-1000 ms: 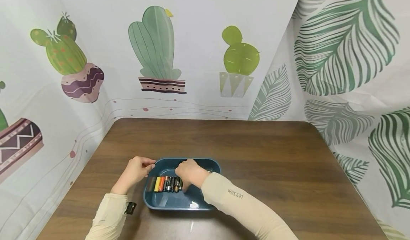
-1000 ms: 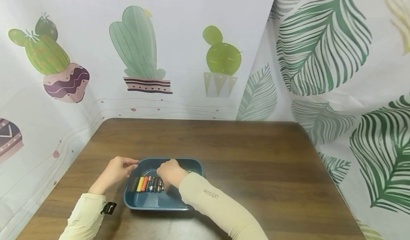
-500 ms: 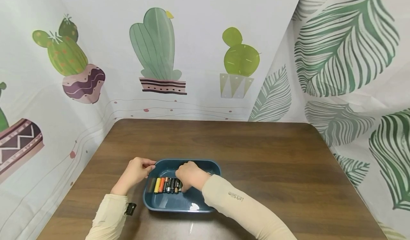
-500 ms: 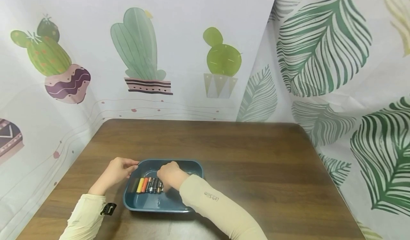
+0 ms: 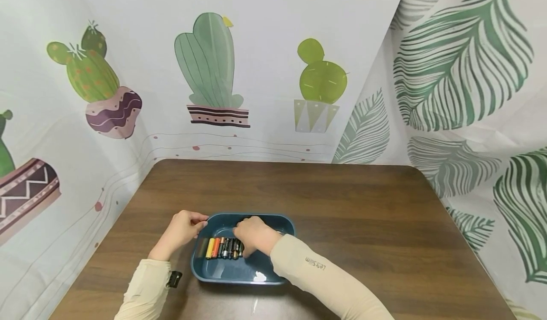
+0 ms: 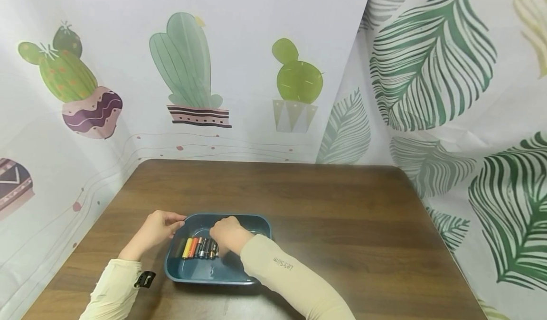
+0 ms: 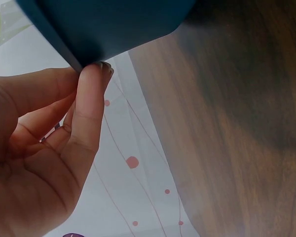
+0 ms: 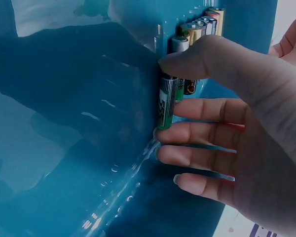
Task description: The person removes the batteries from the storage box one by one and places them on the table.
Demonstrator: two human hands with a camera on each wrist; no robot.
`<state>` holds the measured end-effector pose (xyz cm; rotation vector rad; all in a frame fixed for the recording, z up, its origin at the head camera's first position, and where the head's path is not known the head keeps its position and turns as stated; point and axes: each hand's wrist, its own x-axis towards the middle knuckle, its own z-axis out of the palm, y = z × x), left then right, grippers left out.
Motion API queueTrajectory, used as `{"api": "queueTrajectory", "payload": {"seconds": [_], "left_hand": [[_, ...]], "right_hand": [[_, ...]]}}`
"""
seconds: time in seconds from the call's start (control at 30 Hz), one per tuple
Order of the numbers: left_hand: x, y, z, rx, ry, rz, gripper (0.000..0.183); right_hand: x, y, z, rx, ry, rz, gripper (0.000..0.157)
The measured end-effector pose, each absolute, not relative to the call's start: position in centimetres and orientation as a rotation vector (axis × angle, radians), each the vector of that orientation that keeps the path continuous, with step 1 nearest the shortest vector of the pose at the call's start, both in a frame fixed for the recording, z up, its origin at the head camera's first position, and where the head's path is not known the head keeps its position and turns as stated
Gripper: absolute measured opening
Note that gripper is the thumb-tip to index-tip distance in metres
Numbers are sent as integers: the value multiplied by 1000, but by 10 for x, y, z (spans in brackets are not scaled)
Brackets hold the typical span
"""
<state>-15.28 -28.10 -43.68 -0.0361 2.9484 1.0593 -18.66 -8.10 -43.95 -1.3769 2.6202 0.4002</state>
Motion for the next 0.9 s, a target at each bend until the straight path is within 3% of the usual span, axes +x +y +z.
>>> {"api": "queueTrajectory", "payload": {"seconds": [0.53, 0.9], "left_hand": [[-154, -279, -437, -36, 2917, 1071, 15], [-153, -282, -438, -7, 2956, 1041, 15]], "right_hand": [[-186, -74, -422, -1425, 2600, 343, 71], [-178, -51, -388, -1509, 2700, 257, 62]]}}
